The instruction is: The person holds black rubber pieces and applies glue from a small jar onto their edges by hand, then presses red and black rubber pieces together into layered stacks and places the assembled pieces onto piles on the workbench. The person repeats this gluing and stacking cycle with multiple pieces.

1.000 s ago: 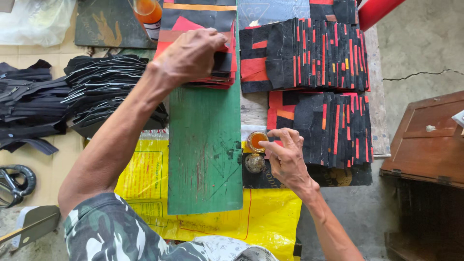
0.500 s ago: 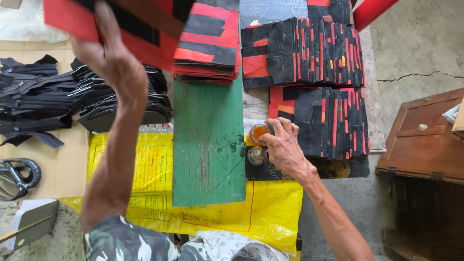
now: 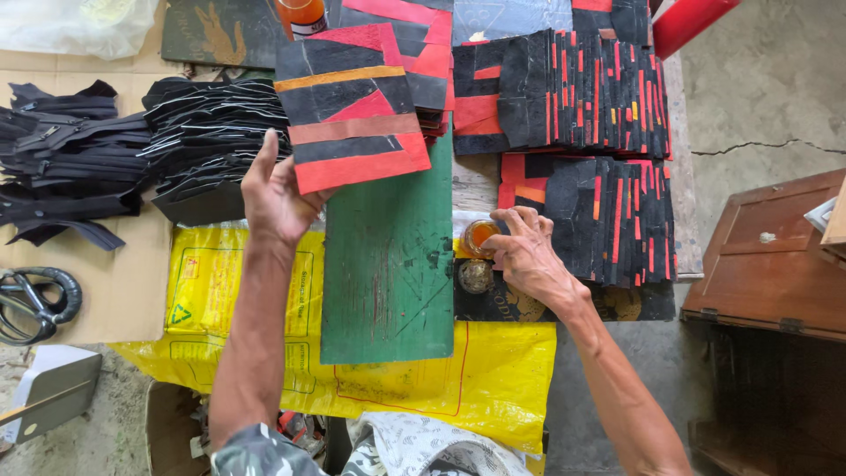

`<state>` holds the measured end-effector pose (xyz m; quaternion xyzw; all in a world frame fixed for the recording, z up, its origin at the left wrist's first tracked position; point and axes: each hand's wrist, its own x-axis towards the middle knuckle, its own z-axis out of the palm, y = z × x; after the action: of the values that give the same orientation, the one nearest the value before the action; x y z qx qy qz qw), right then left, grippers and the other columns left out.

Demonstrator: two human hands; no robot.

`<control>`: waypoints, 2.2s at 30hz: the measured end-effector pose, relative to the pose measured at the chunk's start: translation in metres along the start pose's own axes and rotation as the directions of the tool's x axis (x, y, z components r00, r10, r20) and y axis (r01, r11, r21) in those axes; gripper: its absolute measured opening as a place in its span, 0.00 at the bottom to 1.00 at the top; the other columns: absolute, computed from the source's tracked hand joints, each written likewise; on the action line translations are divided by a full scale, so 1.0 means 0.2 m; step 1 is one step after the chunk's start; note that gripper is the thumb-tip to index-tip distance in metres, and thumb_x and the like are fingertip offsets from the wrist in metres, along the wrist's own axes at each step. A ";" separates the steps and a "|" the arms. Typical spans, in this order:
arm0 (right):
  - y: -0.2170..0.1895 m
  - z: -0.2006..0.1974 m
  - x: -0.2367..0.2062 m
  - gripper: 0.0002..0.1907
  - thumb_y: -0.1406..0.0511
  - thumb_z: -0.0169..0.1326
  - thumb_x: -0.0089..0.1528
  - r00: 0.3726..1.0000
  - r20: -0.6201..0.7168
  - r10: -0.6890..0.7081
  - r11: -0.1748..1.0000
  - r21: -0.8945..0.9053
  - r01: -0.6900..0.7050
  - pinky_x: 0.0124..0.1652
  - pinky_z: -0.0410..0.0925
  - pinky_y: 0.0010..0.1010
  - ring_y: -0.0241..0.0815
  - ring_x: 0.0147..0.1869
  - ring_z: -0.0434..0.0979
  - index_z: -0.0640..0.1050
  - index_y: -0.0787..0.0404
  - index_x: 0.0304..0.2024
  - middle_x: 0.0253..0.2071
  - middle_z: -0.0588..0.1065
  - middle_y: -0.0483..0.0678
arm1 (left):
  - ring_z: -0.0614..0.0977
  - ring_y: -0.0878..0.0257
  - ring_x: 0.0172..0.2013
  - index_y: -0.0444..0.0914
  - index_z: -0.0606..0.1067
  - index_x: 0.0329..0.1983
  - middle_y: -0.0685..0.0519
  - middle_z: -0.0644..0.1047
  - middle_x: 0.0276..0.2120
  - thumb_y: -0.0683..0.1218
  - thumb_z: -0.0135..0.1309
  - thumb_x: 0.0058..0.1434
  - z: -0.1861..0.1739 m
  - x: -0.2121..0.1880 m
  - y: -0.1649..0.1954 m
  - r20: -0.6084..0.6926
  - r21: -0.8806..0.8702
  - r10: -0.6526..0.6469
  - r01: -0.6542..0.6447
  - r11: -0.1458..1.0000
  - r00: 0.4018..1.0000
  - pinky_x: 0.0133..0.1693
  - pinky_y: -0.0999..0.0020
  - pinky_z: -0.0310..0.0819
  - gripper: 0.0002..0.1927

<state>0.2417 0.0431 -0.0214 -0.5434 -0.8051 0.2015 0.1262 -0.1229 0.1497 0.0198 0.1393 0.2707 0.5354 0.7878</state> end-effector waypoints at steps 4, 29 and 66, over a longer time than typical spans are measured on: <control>0.01 0.01 0.01 0.16 0.69 0.63 0.50 1.000 0.001 -0.003 1.000 0.009 0.003 0.62 0.52 0.49 0.54 0.70 0.58 0.85 0.53 0.41 0.64 0.67 0.52 | 0.82 0.54 0.53 0.30 0.72 0.59 0.43 0.79 0.53 0.54 0.56 0.64 -0.05 0.18 0.05 -0.014 0.305 0.066 -0.059 0.951 0.998 0.56 0.56 0.79 0.27; -0.37 -0.06 0.01 0.22 0.72 0.45 0.72 0.713 -0.547 0.438 0.495 0.809 0.317 0.60 0.68 0.30 0.36 0.64 0.71 0.66 0.65 0.69 0.61 0.71 0.47 | 0.83 0.59 0.46 0.32 0.75 0.57 0.47 0.81 0.48 0.35 0.62 0.56 -0.03 -0.45 -0.66 0.016 0.224 -0.131 0.124 0.967 0.991 0.52 0.61 0.80 0.23; -0.36 -0.08 -0.06 0.18 0.63 0.48 0.74 0.664 -0.715 0.220 0.794 0.527 0.304 0.54 0.65 0.27 0.36 0.57 0.67 0.76 0.65 0.62 0.54 0.69 0.48 | 0.84 0.60 0.46 0.35 0.78 0.52 0.47 0.82 0.47 0.33 0.62 0.57 -0.02 -0.40 -0.72 0.113 0.129 -0.165 0.150 0.980 0.980 0.51 0.61 0.81 0.19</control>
<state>0.1936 0.0121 0.0252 -0.4864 -0.5849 0.2044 0.6161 -0.0369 0.0194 -0.0336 0.1972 0.2637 0.4445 0.8331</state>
